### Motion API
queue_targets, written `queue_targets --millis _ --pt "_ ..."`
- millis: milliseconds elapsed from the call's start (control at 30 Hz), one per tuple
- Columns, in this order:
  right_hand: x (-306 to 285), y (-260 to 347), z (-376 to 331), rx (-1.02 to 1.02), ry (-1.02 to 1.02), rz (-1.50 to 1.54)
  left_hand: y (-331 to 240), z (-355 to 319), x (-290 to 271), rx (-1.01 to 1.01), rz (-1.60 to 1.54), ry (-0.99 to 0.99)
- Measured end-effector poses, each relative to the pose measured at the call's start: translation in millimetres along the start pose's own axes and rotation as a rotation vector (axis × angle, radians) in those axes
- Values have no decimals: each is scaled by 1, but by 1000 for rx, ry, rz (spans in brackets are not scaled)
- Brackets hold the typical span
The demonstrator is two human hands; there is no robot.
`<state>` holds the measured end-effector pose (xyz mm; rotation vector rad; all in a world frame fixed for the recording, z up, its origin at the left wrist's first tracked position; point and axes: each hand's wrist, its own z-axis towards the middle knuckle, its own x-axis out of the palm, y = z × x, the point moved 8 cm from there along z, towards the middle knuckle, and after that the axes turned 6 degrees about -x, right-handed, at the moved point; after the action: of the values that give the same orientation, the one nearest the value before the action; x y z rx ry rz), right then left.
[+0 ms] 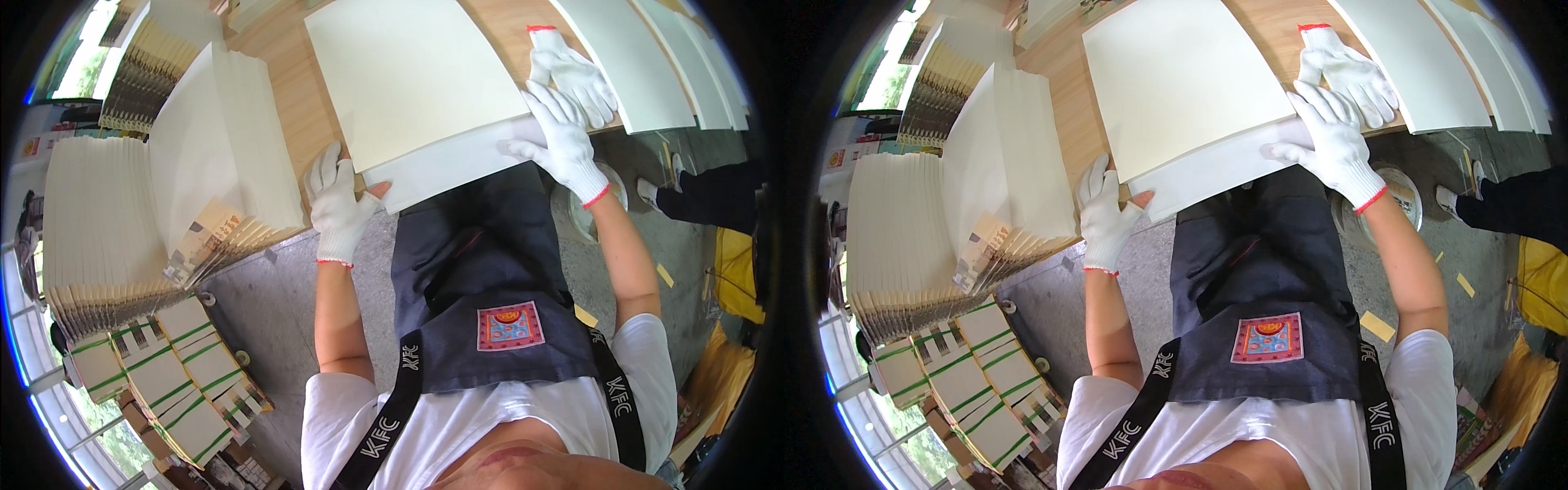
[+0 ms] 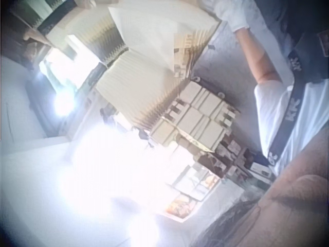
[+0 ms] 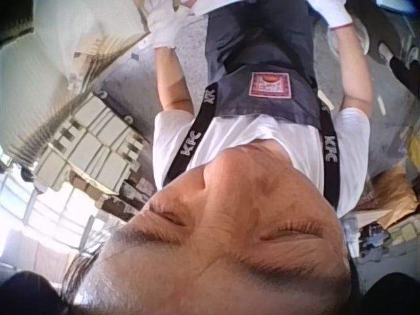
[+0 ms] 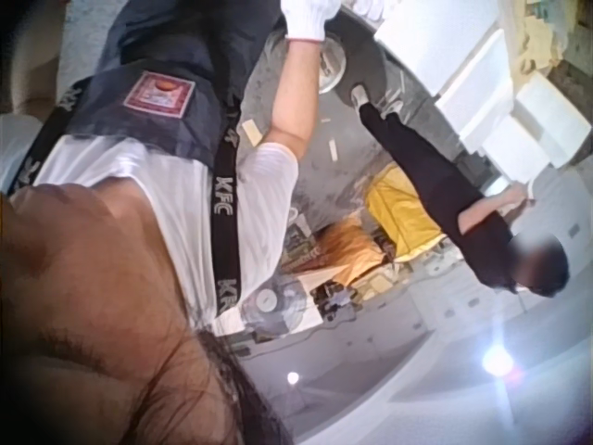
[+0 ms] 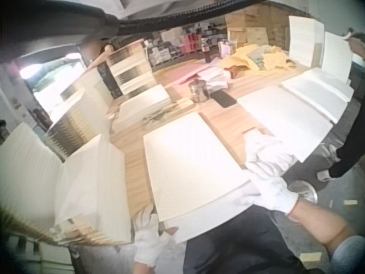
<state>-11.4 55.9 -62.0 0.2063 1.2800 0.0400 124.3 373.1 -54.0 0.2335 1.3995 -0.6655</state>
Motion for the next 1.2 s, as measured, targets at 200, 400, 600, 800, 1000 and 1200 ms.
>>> queue_targets --millis 200,400,600,800,1000,1200 --pt "-2 3 2 9 48 -25 2 -1 1 -20 6 14" --pt "-5 6 1 8 34 -35 1 -2 -1 -17 -8 -1" --pt "-6 5 2 29 19 15 -2 -1 -3 -7 -23 4" --pt "4 -1 1 18 85 -8 -1 0 -1 -2 -2 19" --pt "1 1 3 37 103 -17 0 1 -2 -13 21 48" --pt "1 0 1 32 65 11 1 2 0 5 51 51"
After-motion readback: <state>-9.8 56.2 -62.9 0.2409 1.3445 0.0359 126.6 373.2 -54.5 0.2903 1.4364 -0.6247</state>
